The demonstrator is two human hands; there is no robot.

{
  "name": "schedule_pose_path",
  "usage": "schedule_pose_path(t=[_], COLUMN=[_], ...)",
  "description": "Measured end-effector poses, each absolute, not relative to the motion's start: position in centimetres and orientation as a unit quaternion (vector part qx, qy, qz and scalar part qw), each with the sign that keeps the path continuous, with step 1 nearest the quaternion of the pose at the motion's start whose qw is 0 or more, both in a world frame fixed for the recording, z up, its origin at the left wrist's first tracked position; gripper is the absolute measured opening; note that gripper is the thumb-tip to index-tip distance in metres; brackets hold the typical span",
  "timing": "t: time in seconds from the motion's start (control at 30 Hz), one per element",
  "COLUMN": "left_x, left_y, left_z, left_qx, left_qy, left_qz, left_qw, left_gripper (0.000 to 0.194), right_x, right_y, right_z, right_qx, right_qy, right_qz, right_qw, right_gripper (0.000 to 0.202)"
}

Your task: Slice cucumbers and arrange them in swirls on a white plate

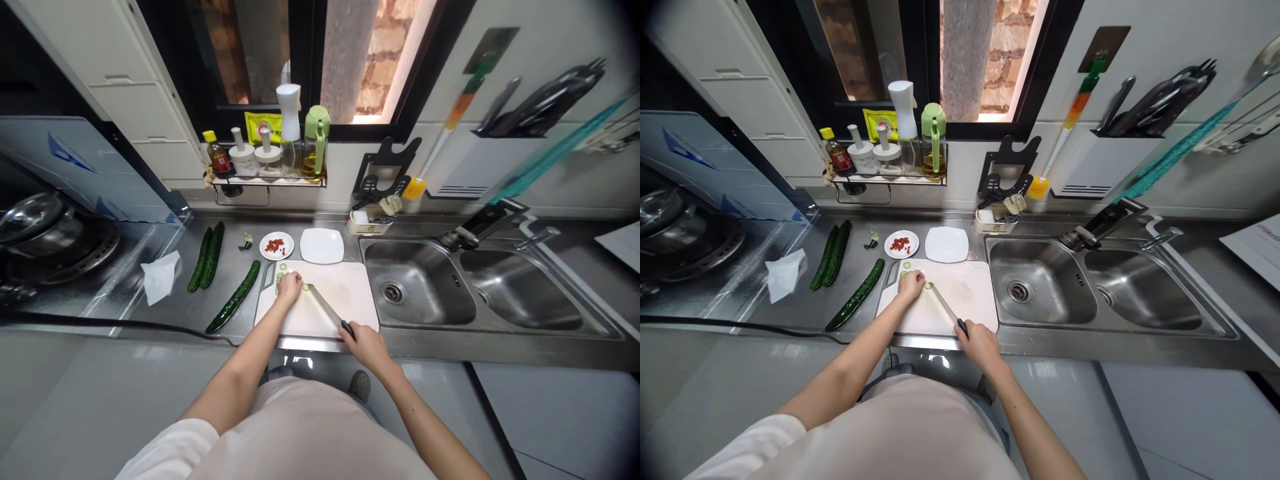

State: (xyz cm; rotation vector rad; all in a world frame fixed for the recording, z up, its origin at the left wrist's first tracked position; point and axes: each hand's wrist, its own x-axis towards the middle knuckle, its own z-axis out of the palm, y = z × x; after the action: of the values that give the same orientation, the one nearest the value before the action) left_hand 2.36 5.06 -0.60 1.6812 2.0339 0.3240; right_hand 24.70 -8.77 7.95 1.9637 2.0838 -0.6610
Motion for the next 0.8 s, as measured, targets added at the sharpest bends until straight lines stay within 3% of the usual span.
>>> schedule_pose_path(t=[0.8], left_x=[2.2], left_y=[5.4], left_z=[-1.0], left_qx=[0.607], left_qy=[0.743], left_qz=[0.12], left_qw=[0.256], left_gripper=[0.017], right_x=[23.2], right_y=[-8.7], right_z=[7.8], right_qx=[0.658], right_qy=[0.709], right_qz=[-0.212], right_qw=[0.14], right_gripper=[0.039])
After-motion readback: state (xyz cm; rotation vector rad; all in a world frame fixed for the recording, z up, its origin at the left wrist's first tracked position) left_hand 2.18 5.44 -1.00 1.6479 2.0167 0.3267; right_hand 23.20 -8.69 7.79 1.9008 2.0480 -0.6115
